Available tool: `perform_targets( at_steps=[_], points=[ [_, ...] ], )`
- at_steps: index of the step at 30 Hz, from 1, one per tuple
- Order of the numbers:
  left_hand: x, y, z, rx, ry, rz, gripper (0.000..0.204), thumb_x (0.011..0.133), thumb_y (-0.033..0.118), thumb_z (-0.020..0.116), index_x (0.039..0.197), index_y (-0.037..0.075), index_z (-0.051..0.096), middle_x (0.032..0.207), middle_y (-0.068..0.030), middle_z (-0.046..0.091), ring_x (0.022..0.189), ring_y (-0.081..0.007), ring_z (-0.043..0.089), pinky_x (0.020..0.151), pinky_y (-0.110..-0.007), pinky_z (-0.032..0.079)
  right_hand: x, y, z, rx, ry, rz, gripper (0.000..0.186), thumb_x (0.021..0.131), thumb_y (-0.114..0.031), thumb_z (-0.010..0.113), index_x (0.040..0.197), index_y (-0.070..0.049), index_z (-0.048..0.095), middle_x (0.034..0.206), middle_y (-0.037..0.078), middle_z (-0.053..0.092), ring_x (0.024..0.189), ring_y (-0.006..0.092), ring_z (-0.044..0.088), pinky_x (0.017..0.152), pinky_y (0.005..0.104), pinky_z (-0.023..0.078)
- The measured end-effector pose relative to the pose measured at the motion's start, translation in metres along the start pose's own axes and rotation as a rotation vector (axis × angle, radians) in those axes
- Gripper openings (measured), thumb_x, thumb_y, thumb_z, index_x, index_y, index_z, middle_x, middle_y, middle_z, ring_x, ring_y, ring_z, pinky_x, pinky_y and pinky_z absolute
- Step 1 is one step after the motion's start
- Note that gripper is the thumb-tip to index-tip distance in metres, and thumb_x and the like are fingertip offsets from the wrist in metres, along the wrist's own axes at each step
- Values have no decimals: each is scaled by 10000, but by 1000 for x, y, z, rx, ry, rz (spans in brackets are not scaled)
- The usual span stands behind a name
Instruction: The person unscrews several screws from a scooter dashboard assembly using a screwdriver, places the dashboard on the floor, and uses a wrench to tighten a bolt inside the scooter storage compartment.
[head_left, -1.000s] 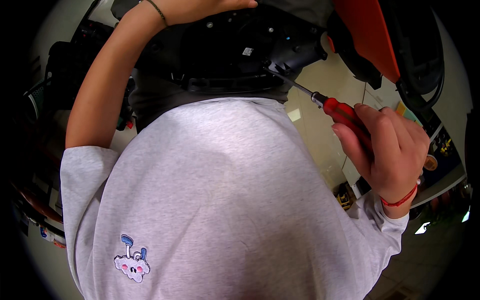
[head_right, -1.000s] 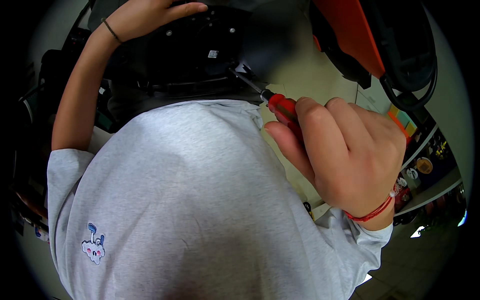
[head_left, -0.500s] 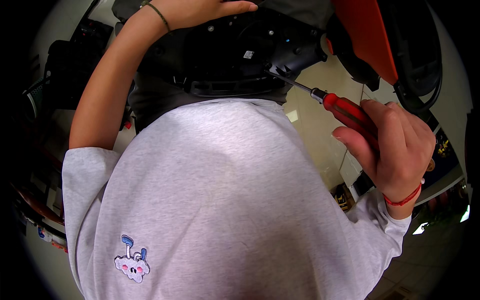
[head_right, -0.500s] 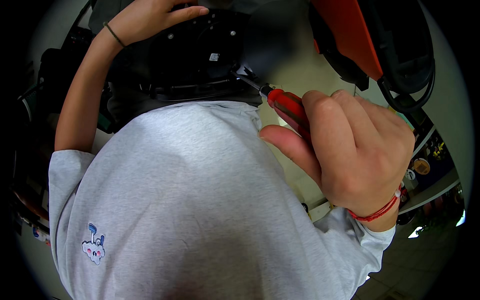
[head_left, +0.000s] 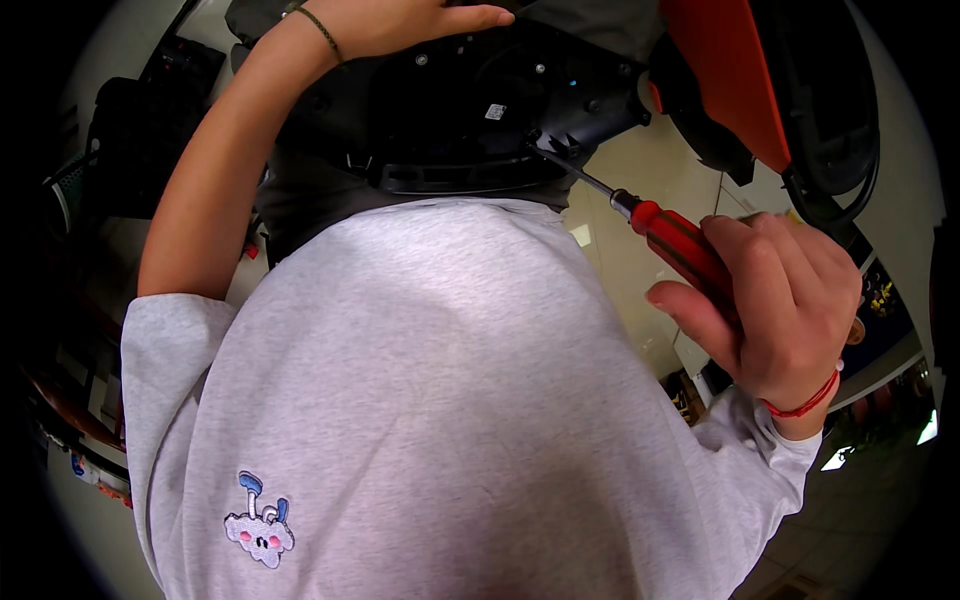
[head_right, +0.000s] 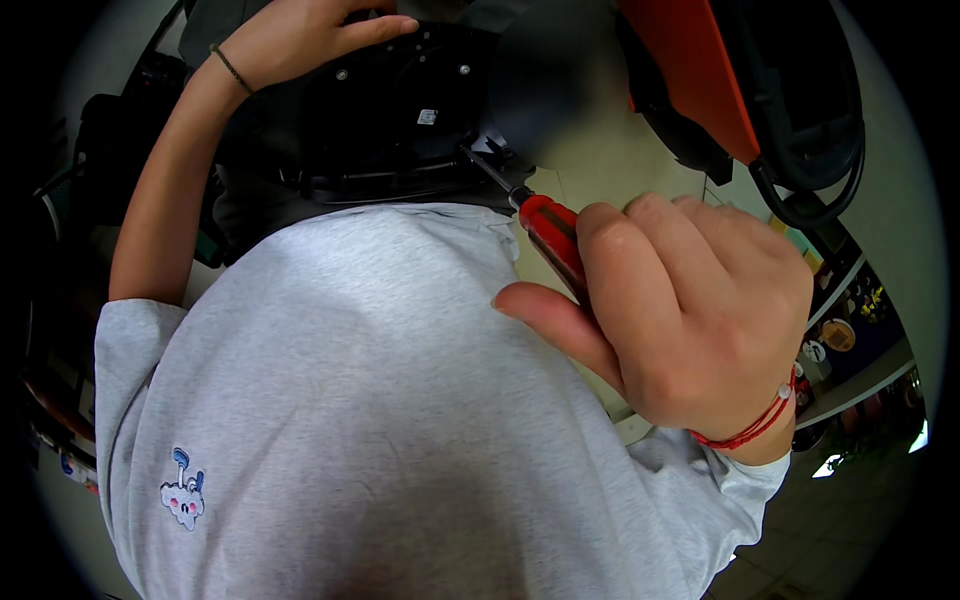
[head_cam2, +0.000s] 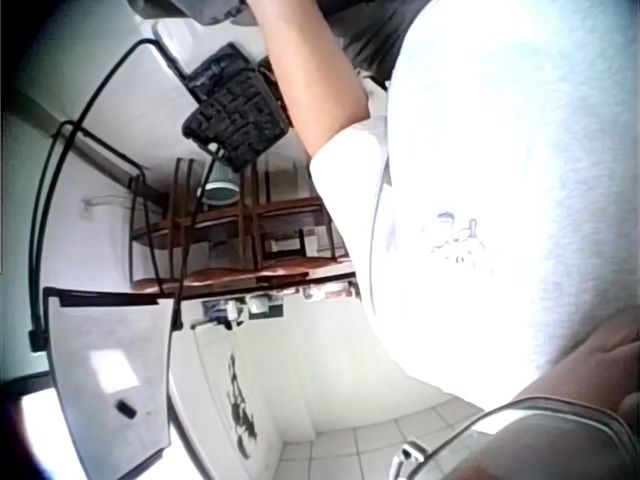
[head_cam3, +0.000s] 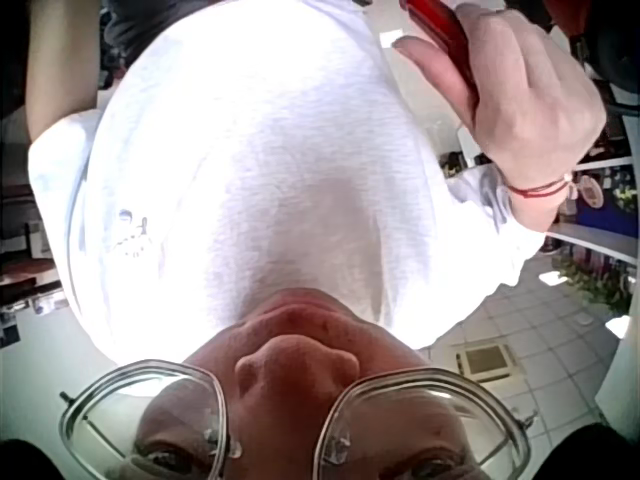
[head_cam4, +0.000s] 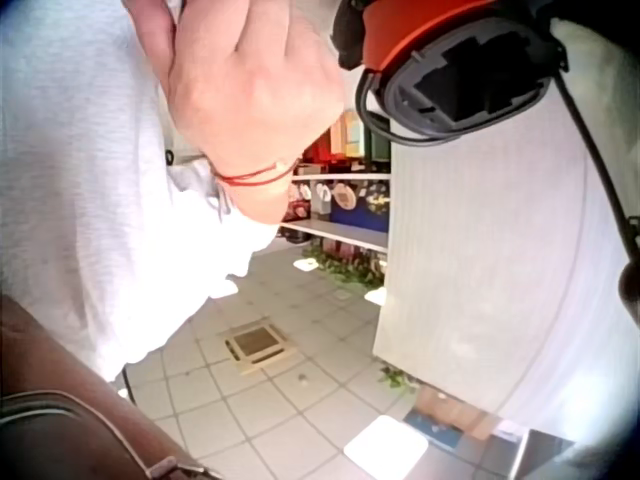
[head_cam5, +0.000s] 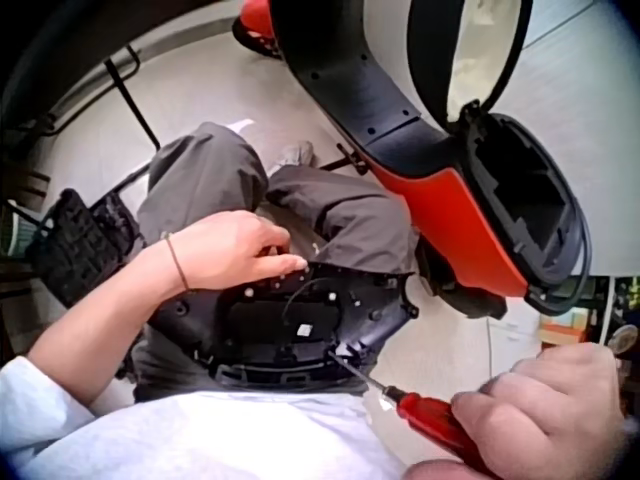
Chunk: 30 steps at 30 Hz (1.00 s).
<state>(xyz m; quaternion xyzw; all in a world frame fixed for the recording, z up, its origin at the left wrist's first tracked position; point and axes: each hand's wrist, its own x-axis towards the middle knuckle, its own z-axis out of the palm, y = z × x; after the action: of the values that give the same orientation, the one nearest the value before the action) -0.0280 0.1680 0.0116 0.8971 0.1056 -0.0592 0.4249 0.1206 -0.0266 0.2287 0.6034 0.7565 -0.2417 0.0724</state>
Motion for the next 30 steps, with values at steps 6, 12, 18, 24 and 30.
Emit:
perform_targets(
  at_steps=[6, 12, 18, 24, 30],
  points=[
    [-2, -4, -1, 15, 2, -16, 439, 919, 403, 550, 800, -9, 646, 760, -225, 634, 750, -392, 622, 699, -446, 491, 5, 4, 1, 205, 124, -194, 339, 627, -31, 761, 945, -7, 644, 1006, 195, 628, 722, 240, 643, 544, 281, 531],
    [-3, -3, 1, -5, 2, -9, 440, 920, 405, 550, 806, -9, 649, 762, -224, 636, 749, -388, 624, 697, -445, 492, -1, -3, -3, -91, 47, -7, 387, 724, -267, 768, 929, 29, 629, 721, 120, 633, 567, 183, 611, 454, 259, 444],
    [-2, -5, -1, 7, -2, -21, 438, 920, 400, 551, 803, -10, 650, 764, -222, 637, 750, -386, 624, 694, -440, 492, 6, 7, 7, 134, 156, -80, 310, 709, -178, 775, 914, 8, 635, 919, 178, 644, 669, 195, 637, 519, 260, 504],
    [-4, -4, -1, -1, 3, -29, 439, 918, 401, 553, 802, -11, 650, 770, -220, 638, 756, -385, 624, 695, -438, 492, 1, 5, 4, 58, 142, -75, 304, 725, -159, 757, 938, 20, 634, 876, 159, 648, 645, 195, 632, 527, 268, 516],
    [-2, -2, -1, -15, -1, -20, 431, 916, 394, 558, 800, -10, 652, 774, -216, 641, 759, -379, 626, 697, -434, 492, 1, 8, 1, -18, 63, -17, 369, 721, -238, 774, 934, 22, 620, 705, 92, 604, 559, 192, 593, 470, 284, 456]
  ],
)
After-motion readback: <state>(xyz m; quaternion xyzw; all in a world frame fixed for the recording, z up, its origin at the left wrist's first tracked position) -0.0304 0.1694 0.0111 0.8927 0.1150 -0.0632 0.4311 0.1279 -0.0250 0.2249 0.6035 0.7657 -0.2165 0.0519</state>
